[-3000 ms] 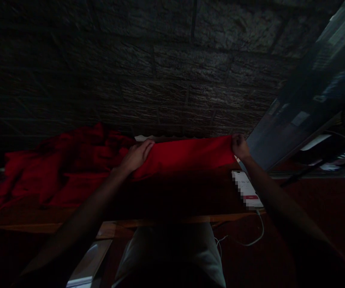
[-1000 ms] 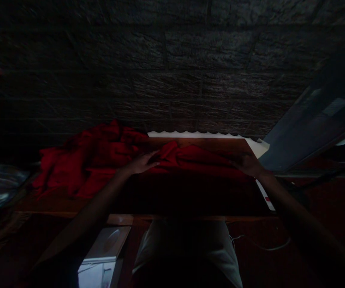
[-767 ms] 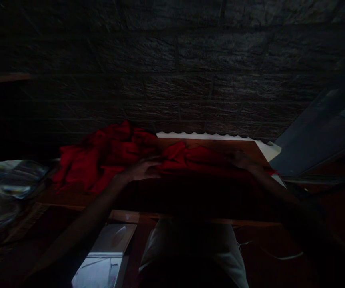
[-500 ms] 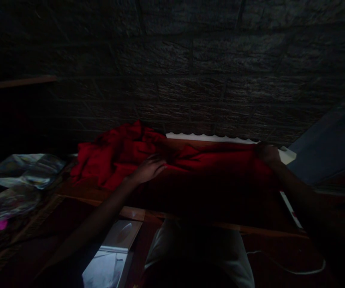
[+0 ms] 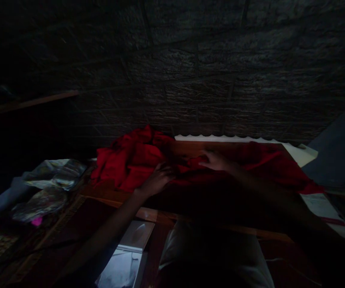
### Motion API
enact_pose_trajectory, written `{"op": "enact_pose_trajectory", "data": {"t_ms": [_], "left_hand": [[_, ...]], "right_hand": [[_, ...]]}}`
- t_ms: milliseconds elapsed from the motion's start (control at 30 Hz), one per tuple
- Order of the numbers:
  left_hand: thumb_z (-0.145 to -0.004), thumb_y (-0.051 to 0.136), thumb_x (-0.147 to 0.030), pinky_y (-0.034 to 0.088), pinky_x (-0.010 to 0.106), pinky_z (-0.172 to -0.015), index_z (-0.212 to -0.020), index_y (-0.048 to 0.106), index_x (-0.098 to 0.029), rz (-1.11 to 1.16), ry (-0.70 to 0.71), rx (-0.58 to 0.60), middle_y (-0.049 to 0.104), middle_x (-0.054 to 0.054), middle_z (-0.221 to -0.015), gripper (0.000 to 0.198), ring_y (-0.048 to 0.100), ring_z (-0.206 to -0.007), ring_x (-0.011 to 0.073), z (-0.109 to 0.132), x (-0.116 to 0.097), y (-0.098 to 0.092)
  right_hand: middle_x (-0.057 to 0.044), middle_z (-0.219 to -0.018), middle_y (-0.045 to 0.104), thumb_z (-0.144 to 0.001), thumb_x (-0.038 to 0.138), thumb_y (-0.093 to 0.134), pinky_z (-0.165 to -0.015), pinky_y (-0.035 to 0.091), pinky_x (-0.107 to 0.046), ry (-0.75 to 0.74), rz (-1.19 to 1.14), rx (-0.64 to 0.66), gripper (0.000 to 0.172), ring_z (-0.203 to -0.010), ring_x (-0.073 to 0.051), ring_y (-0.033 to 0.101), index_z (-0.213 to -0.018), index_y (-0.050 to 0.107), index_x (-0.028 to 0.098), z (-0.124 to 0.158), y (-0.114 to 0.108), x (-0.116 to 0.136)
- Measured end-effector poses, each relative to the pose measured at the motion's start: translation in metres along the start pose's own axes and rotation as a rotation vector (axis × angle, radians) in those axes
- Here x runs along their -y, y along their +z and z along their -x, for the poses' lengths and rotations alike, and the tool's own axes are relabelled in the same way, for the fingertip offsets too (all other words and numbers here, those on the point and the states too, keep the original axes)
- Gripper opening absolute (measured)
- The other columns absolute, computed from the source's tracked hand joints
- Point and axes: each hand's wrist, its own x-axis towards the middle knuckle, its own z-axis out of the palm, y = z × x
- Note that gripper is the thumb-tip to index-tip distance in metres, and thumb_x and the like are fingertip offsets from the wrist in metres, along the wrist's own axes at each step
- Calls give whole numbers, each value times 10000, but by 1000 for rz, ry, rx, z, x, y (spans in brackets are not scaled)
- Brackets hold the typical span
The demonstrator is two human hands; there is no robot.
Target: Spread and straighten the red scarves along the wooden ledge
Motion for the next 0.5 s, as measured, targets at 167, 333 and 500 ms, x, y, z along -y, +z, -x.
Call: {"op": "enact_pose_trajectory", "data": {"t_ms": [167,333,500], "left_hand": [[-981,554,-165,328,484,-1145,-1160,706,-189,-40,-30,-48,731,87,-1136,236,621,-1144,251,13,-10,-3],[-1000,560,-242,392,460,-1063,-1238,683,-194,-52,-100,-57,720,101,-1167,272,628,-1136,267,24,-4,2],[-1040,466,-263,452,400,-924,-1038,734,-168,-93,-144,0,744,101,-977,284,668,-935,243,32,6,-3]], "right_hand": [[-94,-1203,722,-843,341,761,-894,504,-288,-228,-108,214,566,-1037,-229,683,-1373,622,194,-22,33,49],[-37,-880,762,-960,252,583,-740,458,-244,-96,-110,98,192,-776,-162,678,-875,747,203,-29,33,41],[-58,-723,722,-1031,285,434,-641,443,-258,166,-135,-187,349,-610,-157,640,-869,718,163,-43,-5,-12]]}}
